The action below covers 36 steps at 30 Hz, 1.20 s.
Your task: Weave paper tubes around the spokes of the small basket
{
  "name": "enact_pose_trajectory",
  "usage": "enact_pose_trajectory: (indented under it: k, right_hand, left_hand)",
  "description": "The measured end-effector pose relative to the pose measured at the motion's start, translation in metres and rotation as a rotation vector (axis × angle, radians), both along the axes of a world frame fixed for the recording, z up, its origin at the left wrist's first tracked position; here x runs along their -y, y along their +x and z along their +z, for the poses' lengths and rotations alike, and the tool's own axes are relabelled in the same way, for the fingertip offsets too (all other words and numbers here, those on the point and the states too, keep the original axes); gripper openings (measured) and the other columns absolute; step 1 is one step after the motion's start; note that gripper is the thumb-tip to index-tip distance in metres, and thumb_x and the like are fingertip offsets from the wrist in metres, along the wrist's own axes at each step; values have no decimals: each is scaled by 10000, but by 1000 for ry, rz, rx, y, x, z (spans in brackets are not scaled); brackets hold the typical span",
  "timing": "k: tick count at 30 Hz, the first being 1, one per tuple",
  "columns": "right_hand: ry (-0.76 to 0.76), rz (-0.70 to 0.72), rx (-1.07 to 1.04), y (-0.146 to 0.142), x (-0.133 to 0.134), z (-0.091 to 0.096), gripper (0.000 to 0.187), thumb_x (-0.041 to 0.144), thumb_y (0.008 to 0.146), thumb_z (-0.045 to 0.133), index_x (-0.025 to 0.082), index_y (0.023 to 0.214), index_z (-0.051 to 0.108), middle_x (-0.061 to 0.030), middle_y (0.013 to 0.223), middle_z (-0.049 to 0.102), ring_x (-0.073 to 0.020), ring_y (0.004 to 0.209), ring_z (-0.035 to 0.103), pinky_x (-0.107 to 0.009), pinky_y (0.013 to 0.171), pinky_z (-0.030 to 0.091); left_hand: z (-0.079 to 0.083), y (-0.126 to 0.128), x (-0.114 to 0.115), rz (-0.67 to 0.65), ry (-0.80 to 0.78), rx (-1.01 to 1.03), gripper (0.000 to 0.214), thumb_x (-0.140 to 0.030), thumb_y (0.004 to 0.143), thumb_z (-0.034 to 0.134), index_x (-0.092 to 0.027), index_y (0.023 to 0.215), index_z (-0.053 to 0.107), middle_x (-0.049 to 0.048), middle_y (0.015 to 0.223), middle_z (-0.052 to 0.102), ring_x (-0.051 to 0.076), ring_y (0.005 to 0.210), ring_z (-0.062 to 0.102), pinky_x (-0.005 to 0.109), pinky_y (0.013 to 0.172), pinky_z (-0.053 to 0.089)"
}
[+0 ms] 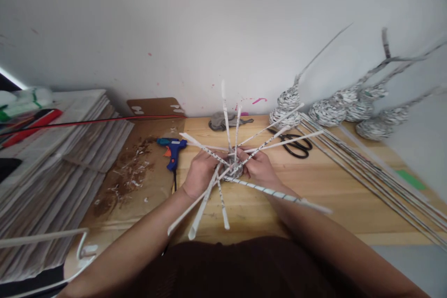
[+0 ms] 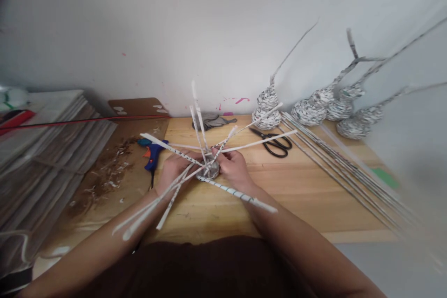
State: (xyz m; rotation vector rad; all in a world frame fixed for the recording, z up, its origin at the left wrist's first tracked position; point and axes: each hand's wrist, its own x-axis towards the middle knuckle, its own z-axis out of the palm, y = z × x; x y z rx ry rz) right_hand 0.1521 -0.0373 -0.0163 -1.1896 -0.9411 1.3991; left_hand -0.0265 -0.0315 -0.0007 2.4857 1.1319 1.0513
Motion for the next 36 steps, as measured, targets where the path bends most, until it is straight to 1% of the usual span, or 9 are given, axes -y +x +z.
enact_pose_trajectory:
  k: [2, 5, 11, 18, 21, 25, 28, 31, 36]
  right_hand:
    - [-11, -20, 64, 1, 2, 6, 367, 507, 704, 758, 159, 807, 697, 11, 554, 599, -147, 529, 578, -260, 491, 469]
    - [-29, 3, 122, 1, 4, 11, 335, 474, 744, 716, 159, 859, 705, -8, 624, 647, -150, 548, 600, -262, 501, 478]
    - [0, 11, -17, -4, 8, 10, 392, 521, 738, 742, 185, 929, 677, -26, 823, 715, -142, 636, 632, -254, 557, 524]
    - [-98, -15, -118, -7, 10, 7, 430, 517, 725, 767, 182, 983, 686, 33, 602, 625, -85, 426, 496, -177, 335, 346]
    - [-93, -43, -118, -7, 10, 6, 414, 509, 698, 787, 184, 928, 676, 38, 592, 624, -82, 406, 486, -176, 313, 335]
    - [-70, -18, -88, -7, 10, 6, 445, 535, 689, 785, 185, 935, 663, 49, 575, 613, -92, 395, 496, -188, 301, 354]
    - [-49, -8, -89, -7, 10, 2, 428, 527, 698, 786, 191, 916, 635, 56, 570, 612, -85, 370, 469, -194, 299, 350]
    - [-29, 4, -141, -8, 9, -5, 399, 522, 718, 774, 213, 910, 608, 55, 616, 646, -90, 383, 493, -205, 331, 385]
    - [-14, -11, -116, -10, 9, -11, 392, 520, 719, 771, 227, 885, 571, 62, 622, 643, -90, 365, 475, -211, 322, 378]
  left_hand:
    - [-1, 0, 0, 26, 14, -20, 161, -226, 898, 615, -200, 987, 747, 80, 911, 756, 228, 850, 672, 361, 800, 522]
    - [-2, -1, -2, 51, 32, -30, 179, -206, 914, 578, -192, 982, 743, 77, 946, 759, 223, 882, 674, 361, 816, 527]
    - [-3, -2, -2, 50, 121, 29, 172, -211, 924, 576, -186, 994, 732, 73, 951, 760, 198, 853, 665, 326, 791, 519]
    - [5, 0, 2, -8, 87, 43, 187, -200, 919, 596, -204, 1029, 747, 77, 974, 757, 211, 897, 670, 330, 803, 514]
    - [7, -1, 2, -31, 70, 26, 205, -219, 907, 619, -196, 1066, 747, 91, 1004, 758, 225, 909, 680, 342, 807, 521]
    - [3, -2, 0, -55, 52, 63, 227, -238, 902, 629, -194, 1088, 751, 110, 1046, 749, 239, 951, 690, 358, 837, 533]
    - [-1, -2, -1, -26, 9, 112, 212, -240, 902, 625, -208, 1055, 768, 98, 998, 756, 218, 897, 701, 327, 790, 546]
    - [-1, 0, -1, 36, -61, 130, 203, -222, 904, 618, -227, 1033, 774, 69, 966, 773, 201, 873, 710, 309, 792, 547]
    - [10, 8, 0, 181, -260, 60, 192, -195, 874, 616, -209, 975, 779, 78, 1003, 787, 229, 925, 729, 346, 867, 561]
